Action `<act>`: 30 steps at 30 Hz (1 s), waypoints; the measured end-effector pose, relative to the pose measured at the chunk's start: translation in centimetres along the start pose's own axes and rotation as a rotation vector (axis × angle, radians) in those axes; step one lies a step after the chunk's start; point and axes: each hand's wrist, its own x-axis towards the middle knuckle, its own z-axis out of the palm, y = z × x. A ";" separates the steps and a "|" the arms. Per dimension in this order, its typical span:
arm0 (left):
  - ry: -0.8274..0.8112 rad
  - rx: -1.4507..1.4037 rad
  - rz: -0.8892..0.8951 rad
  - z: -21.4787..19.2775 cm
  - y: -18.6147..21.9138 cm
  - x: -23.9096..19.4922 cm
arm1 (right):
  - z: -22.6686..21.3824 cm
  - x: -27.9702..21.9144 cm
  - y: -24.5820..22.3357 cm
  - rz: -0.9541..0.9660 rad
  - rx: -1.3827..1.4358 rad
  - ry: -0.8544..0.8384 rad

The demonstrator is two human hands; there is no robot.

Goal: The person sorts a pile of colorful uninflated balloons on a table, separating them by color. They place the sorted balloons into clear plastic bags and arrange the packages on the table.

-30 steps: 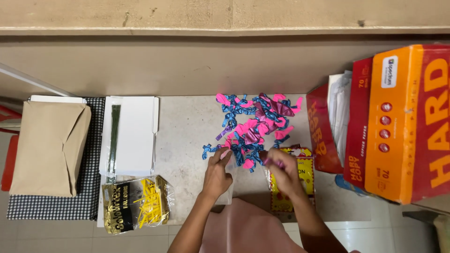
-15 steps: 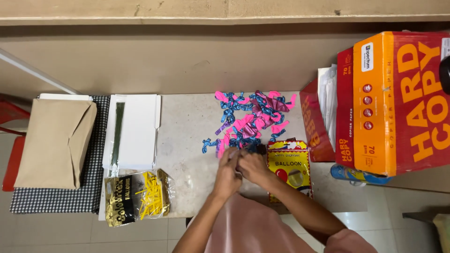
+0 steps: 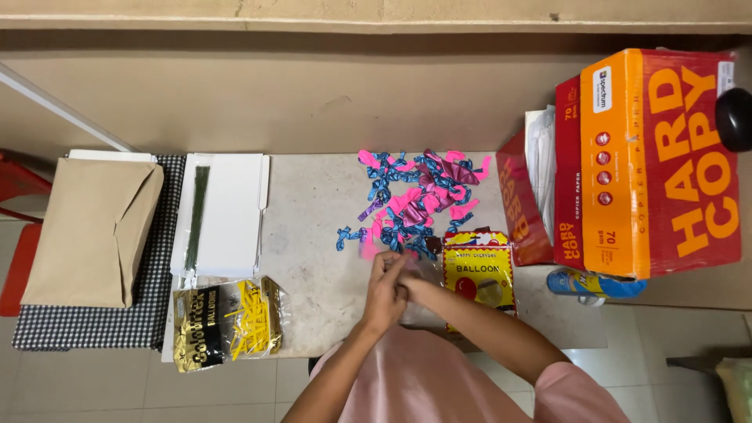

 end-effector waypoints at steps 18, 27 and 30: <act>0.045 -0.011 -0.142 -4.8 0.1 1.8 | -11.5 -6.9 -8.1 -0.286 0.852 0.454; -0.001 0.146 -0.262 -4.6 -0.6 1.7 | -9.5 7.2 10.8 0.110 -0.655 1.217; 0.008 0.134 -0.211 -5.1 -0.6 2.1 | -9.0 5.2 10.2 0.164 -0.636 1.150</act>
